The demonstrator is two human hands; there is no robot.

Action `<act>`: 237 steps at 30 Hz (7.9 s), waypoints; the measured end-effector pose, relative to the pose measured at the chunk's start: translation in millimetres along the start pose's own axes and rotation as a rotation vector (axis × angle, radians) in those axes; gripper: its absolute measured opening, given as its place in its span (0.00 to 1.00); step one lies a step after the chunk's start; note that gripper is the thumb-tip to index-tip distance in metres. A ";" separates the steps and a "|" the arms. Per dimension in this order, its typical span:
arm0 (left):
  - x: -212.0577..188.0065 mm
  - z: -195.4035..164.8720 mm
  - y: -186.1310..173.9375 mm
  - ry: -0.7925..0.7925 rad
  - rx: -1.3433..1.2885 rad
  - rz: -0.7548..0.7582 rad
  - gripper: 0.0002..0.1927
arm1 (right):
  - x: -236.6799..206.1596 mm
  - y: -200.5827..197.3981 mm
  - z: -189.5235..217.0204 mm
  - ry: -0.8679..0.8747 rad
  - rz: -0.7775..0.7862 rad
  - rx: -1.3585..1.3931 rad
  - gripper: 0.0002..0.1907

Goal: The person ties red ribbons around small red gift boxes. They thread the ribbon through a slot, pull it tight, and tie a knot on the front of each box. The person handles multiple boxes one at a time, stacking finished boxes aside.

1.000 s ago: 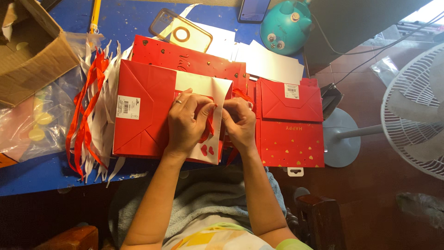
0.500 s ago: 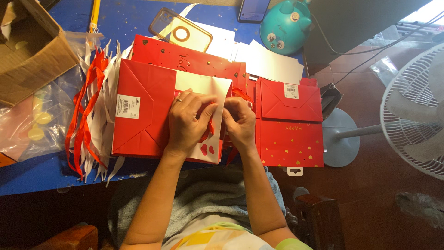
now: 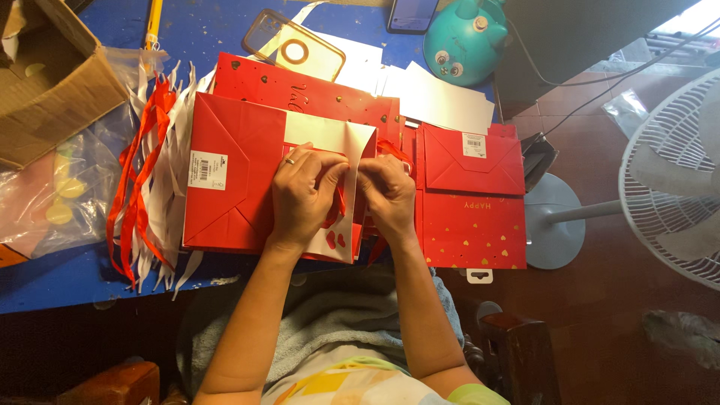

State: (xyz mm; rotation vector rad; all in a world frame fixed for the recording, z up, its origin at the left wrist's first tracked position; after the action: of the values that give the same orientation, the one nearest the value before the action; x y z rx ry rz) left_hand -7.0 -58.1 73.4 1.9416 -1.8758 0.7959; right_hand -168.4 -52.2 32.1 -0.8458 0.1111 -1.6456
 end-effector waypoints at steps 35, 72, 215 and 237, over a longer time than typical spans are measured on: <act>-45.7 -49.7 2.3 -0.093 0.280 0.156 0.15 | -0.8 0.3 6.4 0.094 -0.026 0.017 0.07; -14.8 28.4 -6.5 -0.453 -0.271 0.067 0.13 | 8.2 23.1 9.6 0.270 0.323 0.318 0.12; 7.0 -0.1 -6.2 0.043 0.370 0.294 0.25 | 5.3 6.4 24.2 -0.029 0.081 -0.270 0.08; 5.0 -4.3 -9.3 0.101 0.337 0.250 0.26 | 5.6 3.4 23.0 0.028 0.065 -0.174 0.07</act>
State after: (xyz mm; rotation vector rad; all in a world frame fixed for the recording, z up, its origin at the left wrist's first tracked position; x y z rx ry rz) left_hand 1.4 -58.9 81.1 1.8235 -2.0544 1.3356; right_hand -152.4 -49.6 49.7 -0.9409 0.3017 -1.6030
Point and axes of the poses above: each hand's wrist, its own x-axis towards the middle knuckle, its own y-axis out of the palm, z = x × y, the point moved 9 cm from there along x, towards the middle knuckle, and after that the axes turned 13 degrees about -x, right-handed, at the moved point
